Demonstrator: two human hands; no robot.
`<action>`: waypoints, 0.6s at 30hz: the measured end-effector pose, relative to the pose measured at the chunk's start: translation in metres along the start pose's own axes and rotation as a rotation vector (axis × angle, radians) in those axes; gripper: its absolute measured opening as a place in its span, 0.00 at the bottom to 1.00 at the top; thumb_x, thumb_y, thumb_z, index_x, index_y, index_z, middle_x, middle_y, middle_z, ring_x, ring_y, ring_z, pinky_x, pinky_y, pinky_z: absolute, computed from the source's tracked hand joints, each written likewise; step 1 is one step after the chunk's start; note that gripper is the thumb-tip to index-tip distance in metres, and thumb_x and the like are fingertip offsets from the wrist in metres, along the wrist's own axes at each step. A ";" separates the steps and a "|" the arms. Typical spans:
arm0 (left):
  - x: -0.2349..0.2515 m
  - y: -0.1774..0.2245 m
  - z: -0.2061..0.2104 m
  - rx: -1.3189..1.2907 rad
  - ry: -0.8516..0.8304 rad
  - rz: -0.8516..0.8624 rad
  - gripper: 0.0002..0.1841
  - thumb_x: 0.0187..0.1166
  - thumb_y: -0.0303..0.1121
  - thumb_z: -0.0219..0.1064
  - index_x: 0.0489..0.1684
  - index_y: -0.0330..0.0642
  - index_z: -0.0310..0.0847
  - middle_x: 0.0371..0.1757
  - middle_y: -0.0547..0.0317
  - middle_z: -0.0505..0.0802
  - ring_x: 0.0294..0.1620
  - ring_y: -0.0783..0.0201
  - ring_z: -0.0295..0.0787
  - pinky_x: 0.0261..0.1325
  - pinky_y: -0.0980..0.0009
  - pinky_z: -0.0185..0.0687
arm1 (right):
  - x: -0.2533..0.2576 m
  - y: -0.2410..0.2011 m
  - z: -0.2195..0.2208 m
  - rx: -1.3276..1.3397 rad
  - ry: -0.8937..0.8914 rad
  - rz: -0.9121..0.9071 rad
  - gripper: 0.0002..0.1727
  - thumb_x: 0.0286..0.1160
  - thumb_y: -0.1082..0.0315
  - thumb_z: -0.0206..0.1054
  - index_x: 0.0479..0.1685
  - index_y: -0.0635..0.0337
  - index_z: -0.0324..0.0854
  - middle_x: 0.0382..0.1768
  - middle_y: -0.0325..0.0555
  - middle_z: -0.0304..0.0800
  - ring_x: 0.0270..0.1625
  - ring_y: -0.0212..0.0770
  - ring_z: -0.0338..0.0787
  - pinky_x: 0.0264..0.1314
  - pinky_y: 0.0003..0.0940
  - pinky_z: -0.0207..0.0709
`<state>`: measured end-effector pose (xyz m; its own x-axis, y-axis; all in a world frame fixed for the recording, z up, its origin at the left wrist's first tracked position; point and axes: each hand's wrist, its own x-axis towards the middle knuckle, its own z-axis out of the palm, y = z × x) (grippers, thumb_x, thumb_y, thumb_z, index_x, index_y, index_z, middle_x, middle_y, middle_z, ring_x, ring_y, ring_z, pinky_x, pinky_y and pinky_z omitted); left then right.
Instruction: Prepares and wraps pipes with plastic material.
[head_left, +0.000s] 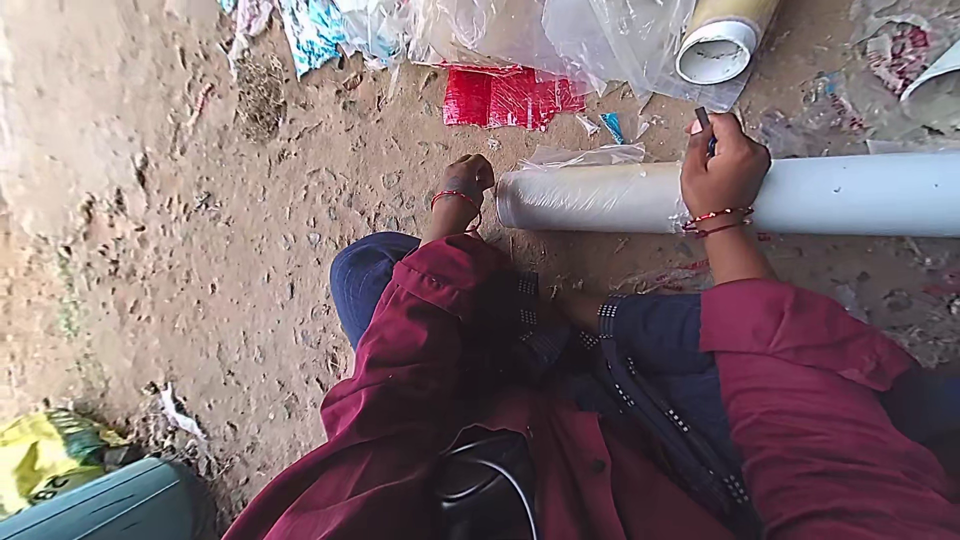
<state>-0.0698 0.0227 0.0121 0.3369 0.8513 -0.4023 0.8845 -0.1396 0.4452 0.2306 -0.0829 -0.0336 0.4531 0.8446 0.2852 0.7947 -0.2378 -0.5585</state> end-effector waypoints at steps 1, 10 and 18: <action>0.000 0.000 0.000 0.002 0.001 0.010 0.11 0.84 0.21 0.63 0.58 0.27 0.84 0.64 0.34 0.89 0.64 0.41 0.88 0.73 0.45 0.77 | 0.001 0.000 0.001 0.001 0.000 0.001 0.22 0.91 0.63 0.48 0.57 0.69 0.86 0.37 0.67 0.93 0.38 0.64 0.92 0.42 0.61 0.77; 0.001 0.011 0.000 0.023 -0.010 -0.090 0.12 0.82 0.26 0.68 0.59 0.34 0.89 0.56 0.42 0.96 0.64 0.45 0.91 0.75 0.46 0.76 | 0.001 0.001 0.001 0.000 0.008 -0.002 0.22 0.91 0.64 0.49 0.57 0.69 0.86 0.36 0.65 0.93 0.36 0.63 0.92 0.41 0.60 0.77; 0.000 0.009 0.002 0.034 0.011 -0.083 0.12 0.82 0.28 0.69 0.57 0.34 0.90 0.56 0.41 0.95 0.65 0.42 0.91 0.75 0.43 0.75 | 0.001 0.000 0.000 0.005 0.000 0.000 0.22 0.91 0.64 0.49 0.57 0.69 0.86 0.36 0.65 0.93 0.36 0.63 0.92 0.41 0.59 0.77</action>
<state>-0.0610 0.0205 0.0139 0.2586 0.8662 -0.4275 0.9197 -0.0854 0.3833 0.2313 -0.0816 -0.0333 0.4535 0.8446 0.2848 0.7924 -0.2358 -0.5626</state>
